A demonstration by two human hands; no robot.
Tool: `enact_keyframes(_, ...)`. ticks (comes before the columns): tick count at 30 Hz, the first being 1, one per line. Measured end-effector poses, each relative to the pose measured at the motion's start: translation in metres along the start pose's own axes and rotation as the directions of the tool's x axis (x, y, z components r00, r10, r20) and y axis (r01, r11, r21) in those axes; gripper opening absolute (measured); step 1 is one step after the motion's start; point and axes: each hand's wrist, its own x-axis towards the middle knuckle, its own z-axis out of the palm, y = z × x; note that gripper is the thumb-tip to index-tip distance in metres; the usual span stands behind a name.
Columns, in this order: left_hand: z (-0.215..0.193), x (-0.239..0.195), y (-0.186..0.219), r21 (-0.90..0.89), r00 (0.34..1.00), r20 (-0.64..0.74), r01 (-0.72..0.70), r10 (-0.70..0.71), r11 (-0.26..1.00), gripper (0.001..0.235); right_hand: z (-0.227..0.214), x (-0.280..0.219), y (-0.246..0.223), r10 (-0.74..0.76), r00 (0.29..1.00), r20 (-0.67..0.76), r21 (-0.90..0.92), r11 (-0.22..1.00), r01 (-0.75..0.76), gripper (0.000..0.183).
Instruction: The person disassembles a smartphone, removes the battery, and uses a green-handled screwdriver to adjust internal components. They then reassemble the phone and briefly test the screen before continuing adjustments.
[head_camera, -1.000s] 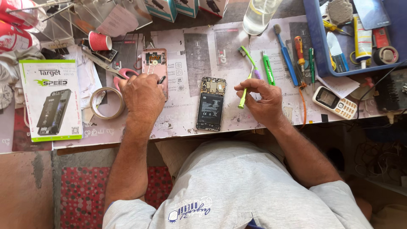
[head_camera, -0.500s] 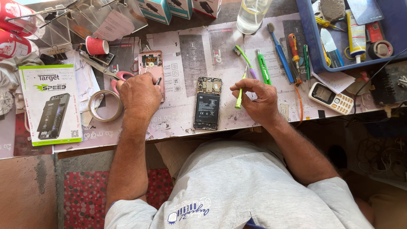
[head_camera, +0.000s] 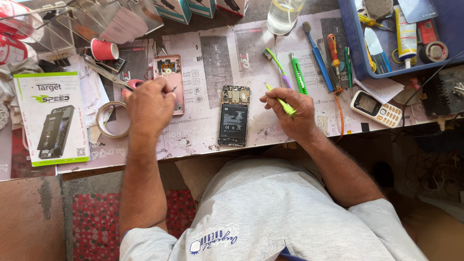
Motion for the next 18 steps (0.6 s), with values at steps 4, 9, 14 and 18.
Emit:
enact_keyframes(4,-0.013,-0.007,0.007,-0.158,0.956,-0.16,-0.27,0.245,0.95,0.01,0.0,0.003,-0.004,0.009,1.0,-0.014,0.038,0.999,-0.008,0.018)
enact_keyframes(9,0.014,0.008,0.024,-0.344,0.831,-0.038,-0.532,0.555,0.774,0.015,-0.006,-0.007,0.007,-0.158,0.986,-0.058,-0.202,0.969,0.144,0.021)
enact_keyframes(14,0.044,0.024,0.052,-0.415,0.721,0.034,-0.62,0.692,0.666,0.011,-0.005,-0.004,0.022,-0.206,0.966,-0.158,-0.097,0.977,0.192,0.028)
enact_keyframes(18,0.051,0.024,0.061,-0.468,0.752,0.062,-0.559,0.656,0.684,0.01,-0.003,-0.004,0.018,-0.149,0.975,-0.167,0.032,0.987,0.156,0.03)
